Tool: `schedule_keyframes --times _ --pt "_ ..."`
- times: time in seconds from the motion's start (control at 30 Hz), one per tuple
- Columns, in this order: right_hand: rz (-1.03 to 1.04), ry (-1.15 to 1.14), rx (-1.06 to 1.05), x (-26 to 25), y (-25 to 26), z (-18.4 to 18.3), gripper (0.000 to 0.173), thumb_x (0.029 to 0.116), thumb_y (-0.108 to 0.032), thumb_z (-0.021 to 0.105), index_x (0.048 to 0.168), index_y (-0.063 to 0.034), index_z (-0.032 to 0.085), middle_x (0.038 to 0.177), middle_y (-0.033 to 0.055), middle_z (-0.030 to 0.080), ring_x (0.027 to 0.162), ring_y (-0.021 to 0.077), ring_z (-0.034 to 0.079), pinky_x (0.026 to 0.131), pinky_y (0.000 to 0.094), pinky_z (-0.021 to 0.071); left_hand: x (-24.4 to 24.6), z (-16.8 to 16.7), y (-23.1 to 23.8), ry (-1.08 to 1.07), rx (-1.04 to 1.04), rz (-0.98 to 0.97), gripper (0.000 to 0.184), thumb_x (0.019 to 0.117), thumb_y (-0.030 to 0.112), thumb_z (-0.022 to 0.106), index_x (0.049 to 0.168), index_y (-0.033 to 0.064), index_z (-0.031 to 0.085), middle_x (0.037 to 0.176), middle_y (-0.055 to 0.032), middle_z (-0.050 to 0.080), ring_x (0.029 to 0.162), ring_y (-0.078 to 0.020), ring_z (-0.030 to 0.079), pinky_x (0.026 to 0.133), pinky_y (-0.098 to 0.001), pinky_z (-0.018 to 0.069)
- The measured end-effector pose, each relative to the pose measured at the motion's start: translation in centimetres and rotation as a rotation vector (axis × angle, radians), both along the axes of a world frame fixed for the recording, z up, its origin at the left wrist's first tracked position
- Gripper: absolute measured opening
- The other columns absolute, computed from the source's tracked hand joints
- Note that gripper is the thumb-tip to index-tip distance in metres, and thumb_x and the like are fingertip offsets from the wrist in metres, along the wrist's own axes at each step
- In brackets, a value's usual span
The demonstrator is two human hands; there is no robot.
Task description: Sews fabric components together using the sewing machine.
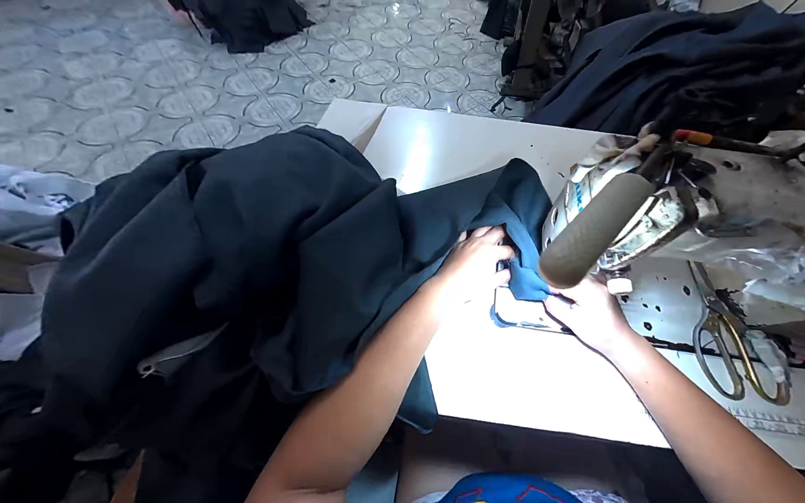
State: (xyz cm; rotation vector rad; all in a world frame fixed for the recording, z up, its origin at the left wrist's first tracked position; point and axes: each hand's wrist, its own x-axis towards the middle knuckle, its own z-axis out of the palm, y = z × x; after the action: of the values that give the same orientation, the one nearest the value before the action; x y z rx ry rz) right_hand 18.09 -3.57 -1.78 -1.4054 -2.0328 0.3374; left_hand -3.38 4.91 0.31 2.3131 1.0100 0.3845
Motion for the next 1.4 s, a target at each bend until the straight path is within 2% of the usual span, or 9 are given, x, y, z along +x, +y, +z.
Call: schedule_keyframes --times 0.17,0.23,0.33,0.43,0.63,0.83,1.0,1.2,1.4 --pt "0.337 -0.109 -0.15 -0.6 -0.3 1.5 0.038 0.0888 -0.022 0.067 0.118 0.0026 0.069 0.126 0.022 0.066 0.125 0.0393 0.058 0.109 0.0577 0.0384 -3.5 6.0 -3.9 0.195 -0.237 -0.169 0.035 0.0983 0.025 0.063 0.092 -0.0096 0.067 0.086 -0.0218 0.065 0.084 -0.0308 0.06 0.081 -0.0494 0.0449" --pt "0.428 -0.14 -0.218 -1.6 0.3 2.1 0.056 0.0905 -0.036 0.068 0.13 0.0028 0.062 0.131 0.0233 0.063 0.129 0.0394 0.055 0.112 0.0558 0.0352 -3.6 5.7 -5.4 0.279 -0.151 -0.092 0.042 0.0982 0.033 0.065 0.104 -0.0077 0.071 0.102 -0.0252 0.07 0.104 -0.0391 0.064 0.102 -0.0594 0.0384" --pt "0.425 -0.181 -0.342 -2.6 1.8 3.0 0.078 0.088 -0.048 0.073 0.144 0.0026 0.052 0.133 0.0275 0.059 0.129 0.0434 0.053 0.109 0.0611 0.0343 -2.8 4.1 -8.0 0.178 0.279 -0.004 0.029 0.0921 0.027 0.069 0.094 -0.0006 0.074 0.1 -0.0192 0.07 0.105 -0.0386 0.065 0.099 -0.0631 0.0389" --pt "0.438 -0.18 -0.383 -2.9 2.5 3.2 0.067 0.0882 -0.034 0.075 0.138 0.0064 0.056 0.126 0.0286 0.061 0.12 0.0438 0.056 0.104 0.062 0.0359 -2.5 1.9 -8.6 -0.005 0.471 -0.032 0.01 0.0832 0.015 0.071 0.086 0.0071 0.075 0.102 -0.0101 0.075 0.105 -0.0309 0.07 0.095 -0.0608 0.0434" --pt "0.368 0.224 -0.229 -2.8 1.1 2.2 0.051 0.0878 -0.033 0.075 0.126 -0.0001 0.065 0.101 0.0114 0.07 0.096 0.0216 0.063 0.095 0.0463 0.0451 -3.3 0.9 -7.7 -0.34 0.023 0.175 0.029 0.0851 0.018 0.072 0.106 -0.0017 0.066 0.095 -0.0088 0.071 0.096 -0.0168 0.064 0.099 -0.0442 0.0415" --pt "0.329 0.334 0.127 -3.4 0.6 0.5 0.028 0.0971 -0.029 0.066 0.113 -0.0073 0.075 0.116 0.0085 0.074 0.115 0.0181 0.065 0.107 0.0408 0.0423 -2.7 0.6 -7.9 -0.709 -0.08 0.222 0.045 0.0841 0.004 0.073 0.123 -0.013 0.057 0.125 -0.0113 0.066 0.108 0.0009 0.064 0.094 -0.0174 0.0533" --pt "0.342 0.218 0.228 -3.5 0.7 -0.1 0.024 0.1011 -0.026 0.059 0.097 -0.0094 0.075 0.094 0.0067 0.073 0.099 0.0183 0.066 0.102 0.0378 0.0412 -2.7 0.3 -7.8 -0.734 -0.067 0.236 0.04 0.0828 0.005 0.077 0.117 -0.0071 0.062 0.114 -0.0017 0.069 0.103 0.0026 0.064 0.094 -0.0174 0.0535" --pt "0.343 0.212 0.173 -3.5 0.3 0.4 0.019 0.0987 -0.019 0.059 0.096 -0.0057 0.072 0.092 0.0098 0.071 0.097 0.0196 0.064 0.099 0.037 0.0398 -3.4 0.5 -7.4 -0.231 0.309 0.193 0.031 0.0915 0.041 0.069 0.086 0.0112 0.076 0.082 -0.0047 0.068 0.09 -0.0217 0.064 0.097 -0.0516 0.0385" --pt "0.283 0.028 0.38 -2.6 -0.3 0.0 0.027 0.1016 -0.021 0.052 0.112 -0.0105 0.075 0.109 0.0081 0.077 0.106 0.0203 0.071 0.108 0.0487 0.0418 -2.6 0.7 -7.4 -0.589 -0.29 0.212 0.018 0.0907 0.013 0.068 0.073 0.0089 0.068 0.082 0.0081 0.06 0.082 0.0039 0.056 0.076 -0.0149 0.0461"
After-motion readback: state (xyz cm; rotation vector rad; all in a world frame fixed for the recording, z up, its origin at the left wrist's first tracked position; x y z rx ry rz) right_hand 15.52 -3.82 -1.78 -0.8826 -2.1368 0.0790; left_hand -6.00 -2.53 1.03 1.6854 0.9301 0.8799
